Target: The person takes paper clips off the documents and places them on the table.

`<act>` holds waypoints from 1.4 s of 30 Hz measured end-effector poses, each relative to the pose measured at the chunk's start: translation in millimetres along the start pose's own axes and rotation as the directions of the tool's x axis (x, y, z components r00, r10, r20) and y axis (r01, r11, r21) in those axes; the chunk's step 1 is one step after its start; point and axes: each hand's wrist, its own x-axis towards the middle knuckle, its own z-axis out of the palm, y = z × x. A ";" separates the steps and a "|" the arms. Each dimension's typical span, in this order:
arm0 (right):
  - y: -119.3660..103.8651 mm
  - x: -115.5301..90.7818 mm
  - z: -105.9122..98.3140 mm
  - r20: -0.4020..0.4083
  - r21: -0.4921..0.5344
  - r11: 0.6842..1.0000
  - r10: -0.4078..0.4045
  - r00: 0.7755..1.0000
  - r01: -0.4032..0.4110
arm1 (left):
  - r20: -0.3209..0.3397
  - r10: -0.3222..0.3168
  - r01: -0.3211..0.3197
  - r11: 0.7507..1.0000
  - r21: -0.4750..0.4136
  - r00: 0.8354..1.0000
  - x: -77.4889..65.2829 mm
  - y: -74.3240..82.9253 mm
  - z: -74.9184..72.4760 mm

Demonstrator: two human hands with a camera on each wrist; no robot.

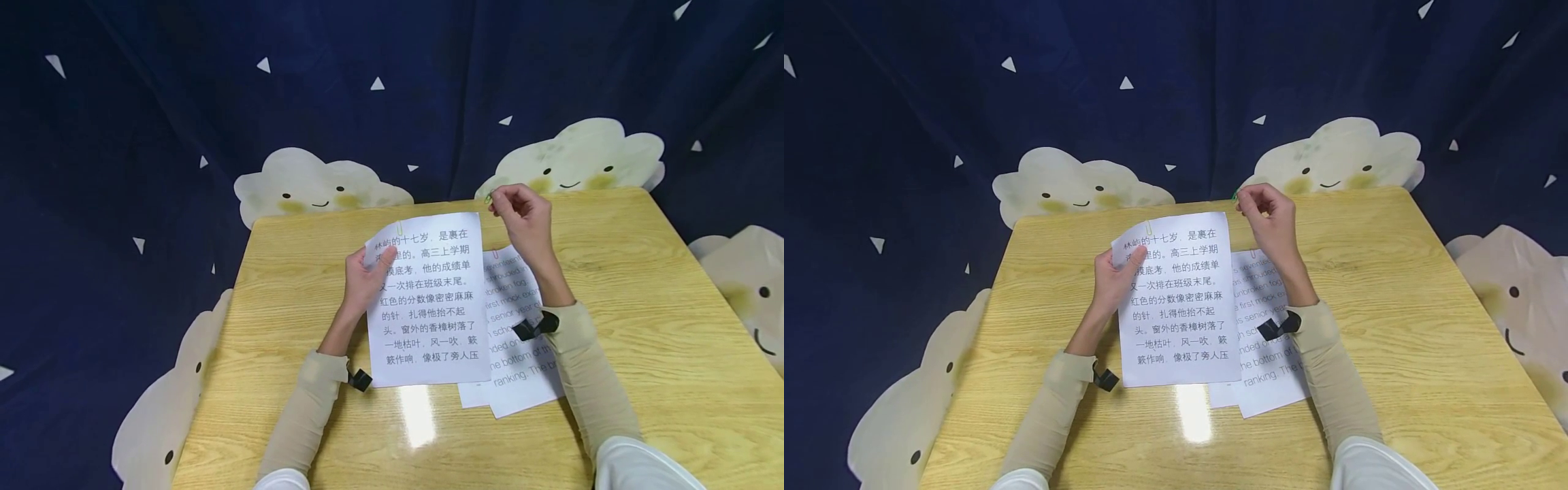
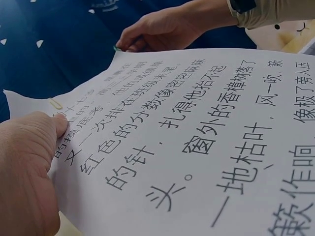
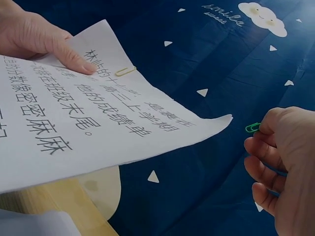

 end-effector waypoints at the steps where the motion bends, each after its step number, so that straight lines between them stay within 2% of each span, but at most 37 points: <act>1: -0.2 0.3 -0.6 0.000 0.000 1.000 0.001 1.000 -0.001 | -0.001 0.000 0.000 1.000 0.001 1.000 0.0 0.1 0.1; 8: 0.1 1.4 -3.5 0.008 -0.007 1.000 -0.008 1.000 0.008 | -0.009 0.009 -0.009 1.000 -0.007 1.000 0.0 -0.1 0.8; 15: -1.1 1.9 -6.6 0.003 -0.018 1.000 -0.005 1.000 0.005 | -0.016 -0.014 0.014 1.000 -0.013 1.000 -0.5 -1.0 0.8; 33: 4.1 2.9 -13.0 -0.002 -0.002 1.000 0.006 1.000 -0.006 | -0.008 -0.020 0.020 1.000 -0.019 1.000 0.7 -0.3 0.9; 42: 0.8 3.7 -15.5 0.003 0.010 0.999 0.050 0.999 -0.050 | -0.005 0.008 -0.008 1.000 -0.005 1.000 -0.3 -0.4 0.4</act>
